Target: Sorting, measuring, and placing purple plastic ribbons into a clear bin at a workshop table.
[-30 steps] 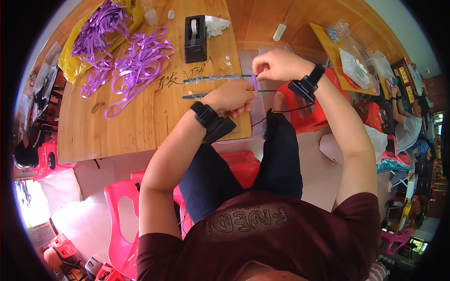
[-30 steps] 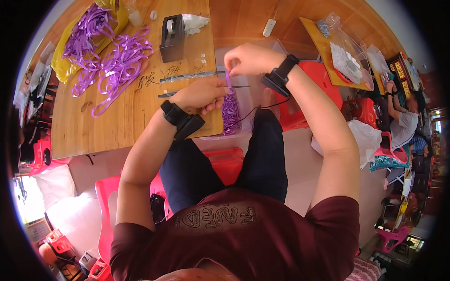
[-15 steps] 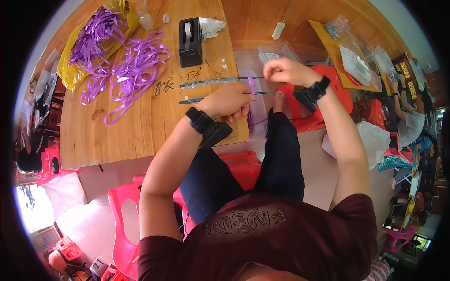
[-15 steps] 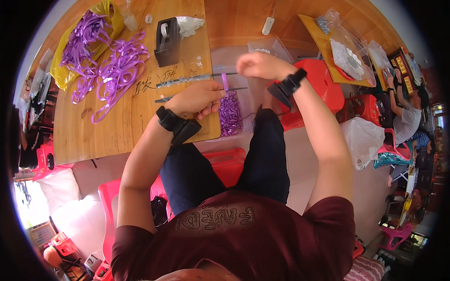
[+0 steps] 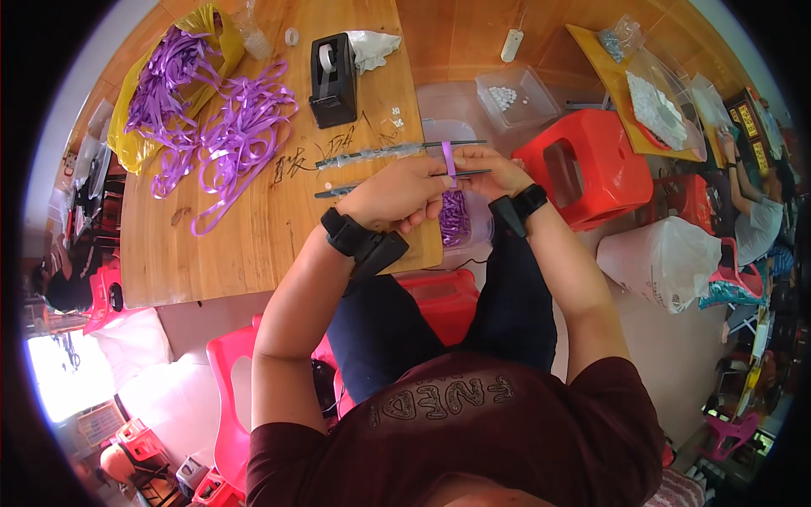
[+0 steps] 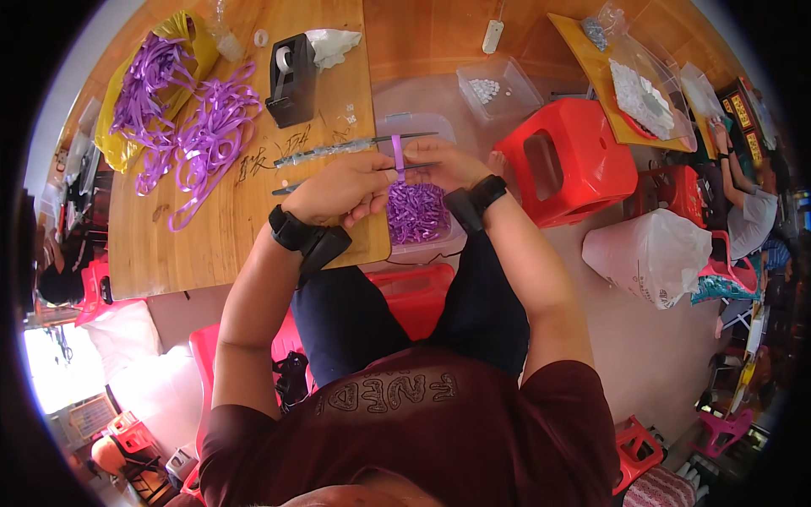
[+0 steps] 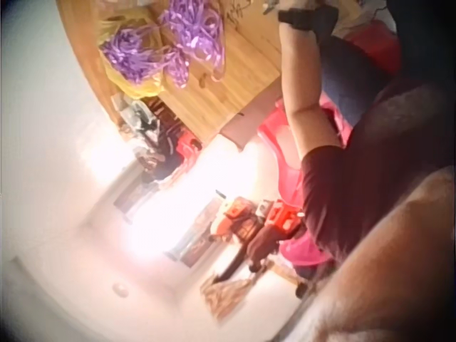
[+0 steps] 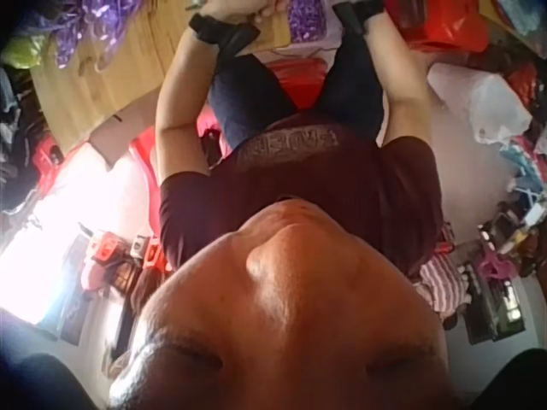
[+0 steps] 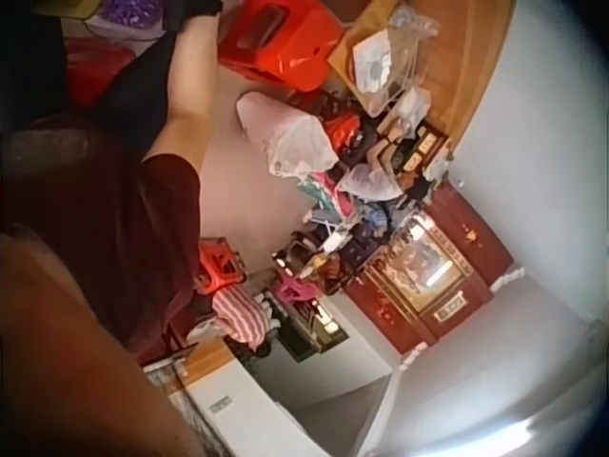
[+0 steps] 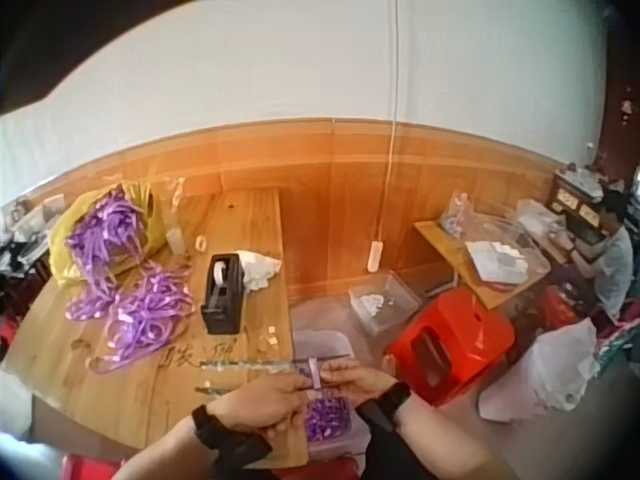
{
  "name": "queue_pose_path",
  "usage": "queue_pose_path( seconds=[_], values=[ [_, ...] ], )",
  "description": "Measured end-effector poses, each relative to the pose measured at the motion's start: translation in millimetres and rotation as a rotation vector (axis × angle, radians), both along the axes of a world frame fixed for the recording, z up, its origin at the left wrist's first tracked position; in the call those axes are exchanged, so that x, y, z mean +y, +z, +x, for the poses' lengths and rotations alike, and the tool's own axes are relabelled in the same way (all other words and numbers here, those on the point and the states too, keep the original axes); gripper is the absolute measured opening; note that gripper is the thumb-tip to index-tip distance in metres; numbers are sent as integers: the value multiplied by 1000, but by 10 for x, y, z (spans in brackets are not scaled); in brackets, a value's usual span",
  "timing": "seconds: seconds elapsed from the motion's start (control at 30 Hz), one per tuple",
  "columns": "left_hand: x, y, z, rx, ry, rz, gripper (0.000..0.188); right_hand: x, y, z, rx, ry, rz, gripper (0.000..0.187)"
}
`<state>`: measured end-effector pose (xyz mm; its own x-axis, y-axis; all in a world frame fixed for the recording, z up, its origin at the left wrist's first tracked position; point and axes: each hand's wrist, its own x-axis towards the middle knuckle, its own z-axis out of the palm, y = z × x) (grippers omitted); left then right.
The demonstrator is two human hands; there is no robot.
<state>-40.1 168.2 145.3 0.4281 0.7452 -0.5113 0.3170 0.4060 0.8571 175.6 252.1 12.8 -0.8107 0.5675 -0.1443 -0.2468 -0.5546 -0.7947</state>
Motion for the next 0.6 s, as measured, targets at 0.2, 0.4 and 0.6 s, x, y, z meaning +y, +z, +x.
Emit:
queue_pose_path(
  seconds=[0.2, 0.4, 0.6],
  values=[
    [-12, 5, 0, -15, 13, 4, 18, -103, 38, -209, 65, -6, -35, 27],
    [-11, 29, -10, 35, 4, -1, 19, -139, 150, -186, 46, -68, -53, 28],
    [-19, 18, 6, 18, 3, 19, 20, -190, 278, -169, 255, -82, -252, 31]
  ],
)
